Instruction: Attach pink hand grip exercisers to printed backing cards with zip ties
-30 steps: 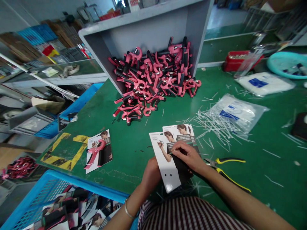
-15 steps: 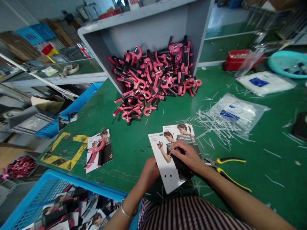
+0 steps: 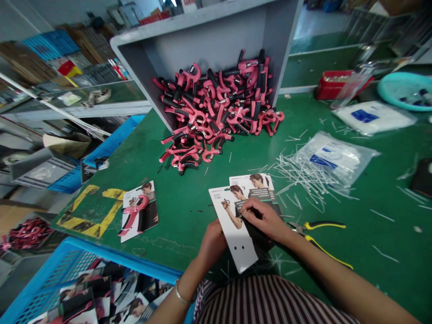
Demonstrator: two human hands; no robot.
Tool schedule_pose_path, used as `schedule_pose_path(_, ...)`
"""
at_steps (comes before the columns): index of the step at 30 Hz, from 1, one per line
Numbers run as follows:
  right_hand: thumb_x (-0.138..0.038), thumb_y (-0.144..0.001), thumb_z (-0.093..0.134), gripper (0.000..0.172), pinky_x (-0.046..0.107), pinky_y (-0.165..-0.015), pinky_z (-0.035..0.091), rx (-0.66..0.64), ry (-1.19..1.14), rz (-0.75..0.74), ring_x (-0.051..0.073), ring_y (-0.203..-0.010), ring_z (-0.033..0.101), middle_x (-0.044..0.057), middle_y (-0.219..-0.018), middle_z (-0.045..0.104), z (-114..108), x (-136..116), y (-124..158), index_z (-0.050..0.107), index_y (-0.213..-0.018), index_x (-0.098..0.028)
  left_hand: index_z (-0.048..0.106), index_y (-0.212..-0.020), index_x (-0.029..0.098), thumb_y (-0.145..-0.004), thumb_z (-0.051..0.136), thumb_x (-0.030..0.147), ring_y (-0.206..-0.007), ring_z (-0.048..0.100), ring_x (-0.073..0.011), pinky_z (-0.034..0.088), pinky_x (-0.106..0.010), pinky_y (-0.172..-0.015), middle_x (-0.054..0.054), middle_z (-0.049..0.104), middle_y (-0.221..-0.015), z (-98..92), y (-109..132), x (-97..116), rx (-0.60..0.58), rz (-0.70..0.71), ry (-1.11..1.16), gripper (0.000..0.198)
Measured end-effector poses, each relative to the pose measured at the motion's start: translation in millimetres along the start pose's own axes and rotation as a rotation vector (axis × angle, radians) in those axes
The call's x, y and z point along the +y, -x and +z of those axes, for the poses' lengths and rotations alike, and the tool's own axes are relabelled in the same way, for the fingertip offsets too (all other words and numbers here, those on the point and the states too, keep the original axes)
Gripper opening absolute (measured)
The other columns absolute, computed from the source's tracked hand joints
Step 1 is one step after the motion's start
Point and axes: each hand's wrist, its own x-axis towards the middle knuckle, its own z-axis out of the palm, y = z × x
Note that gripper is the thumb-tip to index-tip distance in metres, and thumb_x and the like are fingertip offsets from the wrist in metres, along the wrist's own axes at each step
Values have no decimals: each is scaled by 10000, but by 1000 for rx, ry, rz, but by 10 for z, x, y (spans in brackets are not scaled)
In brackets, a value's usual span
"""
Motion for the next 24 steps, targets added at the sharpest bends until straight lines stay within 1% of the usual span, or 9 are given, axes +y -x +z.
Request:
schedule_pose_path(2,-273,-950,521,104,316,-807,446,-19,23,-19,185,-859,576,34,-920,625,-12,-13,8,612,-956,-224,743,-978,182,-800,587,56,-936,689,-208,548,-334,-845,-79,741,-1041,-4,5,-29,0,80,-49,268)
schedule_pose_path(4,-255,-956,507,113,324,-829,447,-28,40,-42,191,-891,583,38,-950,633,-18,-28,14,613,-987,-232,743,-973,191,-800,600,61,-946,689,-207,548,-340,-859,-71,742,-1039,-10,14,-51,-29,114,-61,260)
schedule_pose_path(6,-235,-963,492,131,332,-855,447,-44,48,-67,195,-931,586,42,-977,637,-19,-40,17,615,-1007,-239,745,-948,187,-796,598,54,-918,695,-204,555,-335,-839,-64,749,-1006,-6,30,-71,-17,115,-49,250)
schedule_pose_path(9,-216,-974,467,162,343,-887,443,-75,64,-94,197,-971,582,46,-993,634,-22,-56,21,621,-1018,-243,751,-906,170,-787,585,39,-875,701,-203,564,-330,-799,-69,755,-969,21,65,-85,47,100,-26,243)
schedule_pose_path(11,-213,-978,456,178,351,-892,444,-87,75,-99,200,-976,581,49,-993,634,-28,-65,26,624,-1026,-246,754,-888,169,-783,591,48,-851,704,-205,568,-335,-782,-71,757,-947,36,90,-78,56,97,-2,229)
schedule_pose_path(17,-211,-978,453,196,353,-877,453,-71,65,-89,200,-967,589,46,-989,644,-48,-90,57,638,-1027,-252,750,-945,185,-798,611,102,-894,692,-212,559,-362,-825,-76,740,-1010,35,139,-55,99,71,84,219)
schedule_pose_path(19,-212,-974,461,193,348,-872,454,-63,57,-85,198,-959,595,44,-982,649,-44,-94,62,644,-1026,-250,748,-934,177,-804,603,100,-887,689,-208,558,-349,-816,-75,741,-997,49,135,-71,82,61,81,210)
schedule_pose_path(22,-209,-968,470,191,352,-871,455,-47,41,-84,198,-948,599,43,-973,653,-30,-86,58,650,-1020,-246,746,-887,168,-812,582,95,-852,684,-196,556,-329,-794,-61,748,-943,92,109,-101,27,57,68,194)
schedule_pose_path(24,-214,-965,474,185,359,-869,458,-31,31,-73,201,-940,600,44,-966,655,-24,-76,54,651,-1005,-246,744,-886,170,-808,577,90,-854,679,-196,553,-331,-802,-58,748,-943,118,92,-111,4,40,64,201)
